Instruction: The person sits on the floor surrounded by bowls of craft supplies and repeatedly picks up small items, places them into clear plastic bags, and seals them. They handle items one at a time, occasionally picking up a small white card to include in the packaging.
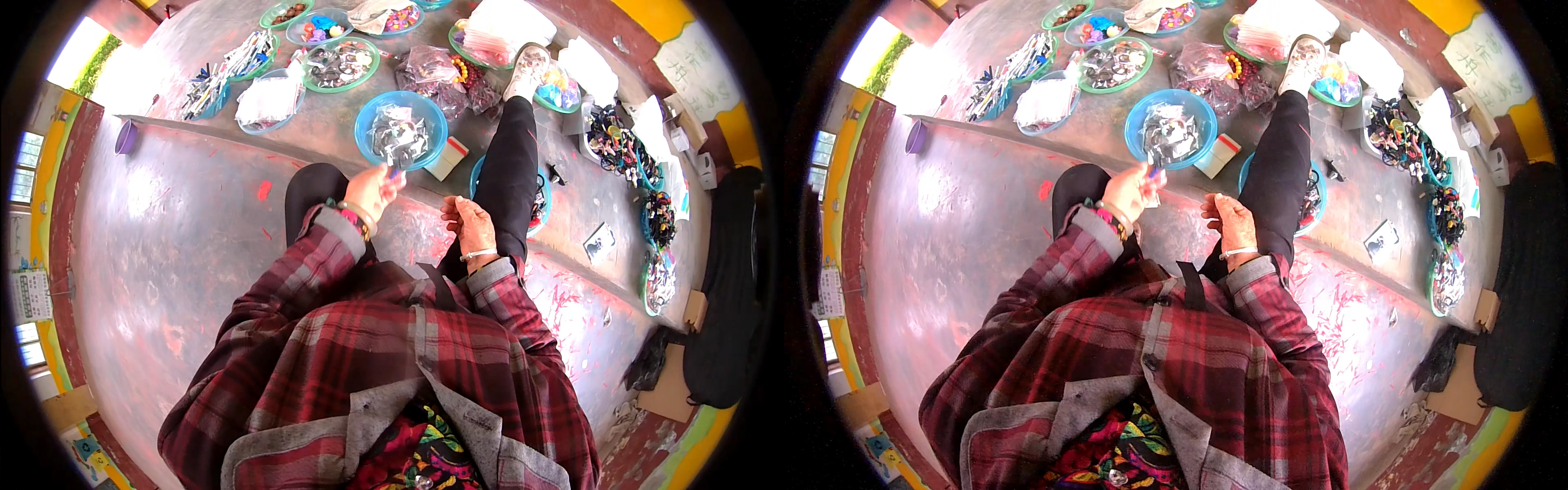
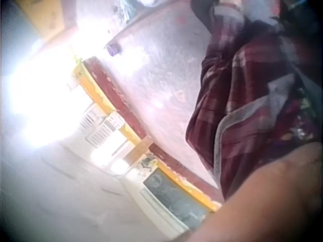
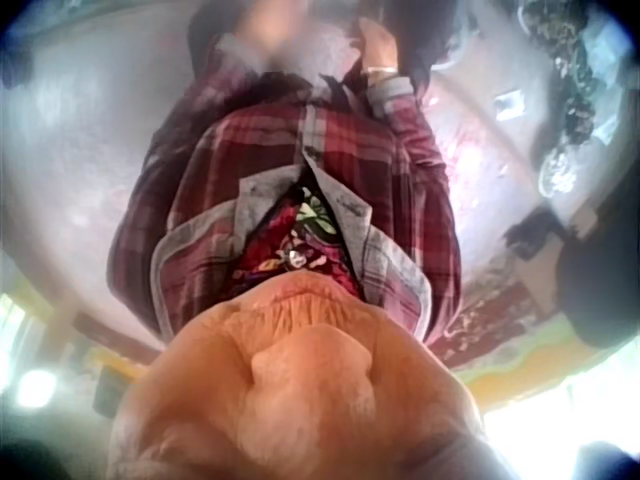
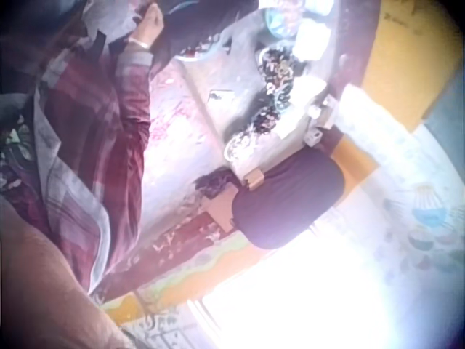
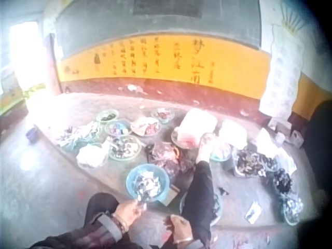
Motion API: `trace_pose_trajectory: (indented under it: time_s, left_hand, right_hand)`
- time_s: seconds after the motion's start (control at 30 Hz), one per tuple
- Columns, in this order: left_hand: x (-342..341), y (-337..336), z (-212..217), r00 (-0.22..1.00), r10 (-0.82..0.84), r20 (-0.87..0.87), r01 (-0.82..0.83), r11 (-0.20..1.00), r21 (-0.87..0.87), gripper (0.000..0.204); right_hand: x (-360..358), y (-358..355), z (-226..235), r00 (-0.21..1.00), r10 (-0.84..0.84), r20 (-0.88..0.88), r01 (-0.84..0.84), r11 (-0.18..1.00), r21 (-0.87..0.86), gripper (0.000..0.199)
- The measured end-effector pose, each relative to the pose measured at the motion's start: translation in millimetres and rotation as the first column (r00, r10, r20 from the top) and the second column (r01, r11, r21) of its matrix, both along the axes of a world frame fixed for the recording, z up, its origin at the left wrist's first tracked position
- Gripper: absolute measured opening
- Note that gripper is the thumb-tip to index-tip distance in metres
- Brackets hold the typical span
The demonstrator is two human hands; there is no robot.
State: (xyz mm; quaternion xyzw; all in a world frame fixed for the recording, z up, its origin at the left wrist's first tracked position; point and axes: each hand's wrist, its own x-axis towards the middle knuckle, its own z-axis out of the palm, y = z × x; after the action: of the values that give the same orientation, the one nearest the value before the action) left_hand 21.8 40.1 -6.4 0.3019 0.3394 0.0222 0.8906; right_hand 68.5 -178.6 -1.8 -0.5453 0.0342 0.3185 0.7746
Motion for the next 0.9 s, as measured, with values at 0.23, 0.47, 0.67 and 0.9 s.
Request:
trace_pose_trajectory:
  time_s: [0.23,0.47,0.67,0.9]
  left_hand:
    - [14.5,-4.8,-44.8,0.99,0.034,-0.135,-0.046,0.995,-0.086,0.022]
    - [-19.3,-56.5,-20.8,0.818,-0.567,-0.096,0.564,0.824,-0.061,0.027]
    - [-23.5,-44.6,-6.8,0.873,-0.485,-0.06,0.485,0.874,-0.01,0.024]
    - [-36.6,-34.9,8.2,0.854,-0.514,-0.079,0.516,0.857,0.0,0.033]
  right_hand:
    - [-0.1,0.9,-1.1,1.0,0.027,0.011,-0.027,1.0,-0.012,0.025]
    - [-2.0,-0.3,-3.6,1.0,0.024,-0.016,-0.024,1.0,-0.012,0.02]
    - [-8.3,-10.1,12.3,0.986,0.12,0.12,-0.119,0.993,-0.015,0.015]
    - [-17.1,-28.7,30.0,0.956,0.197,0.217,-0.186,0.98,-0.069,0.028]
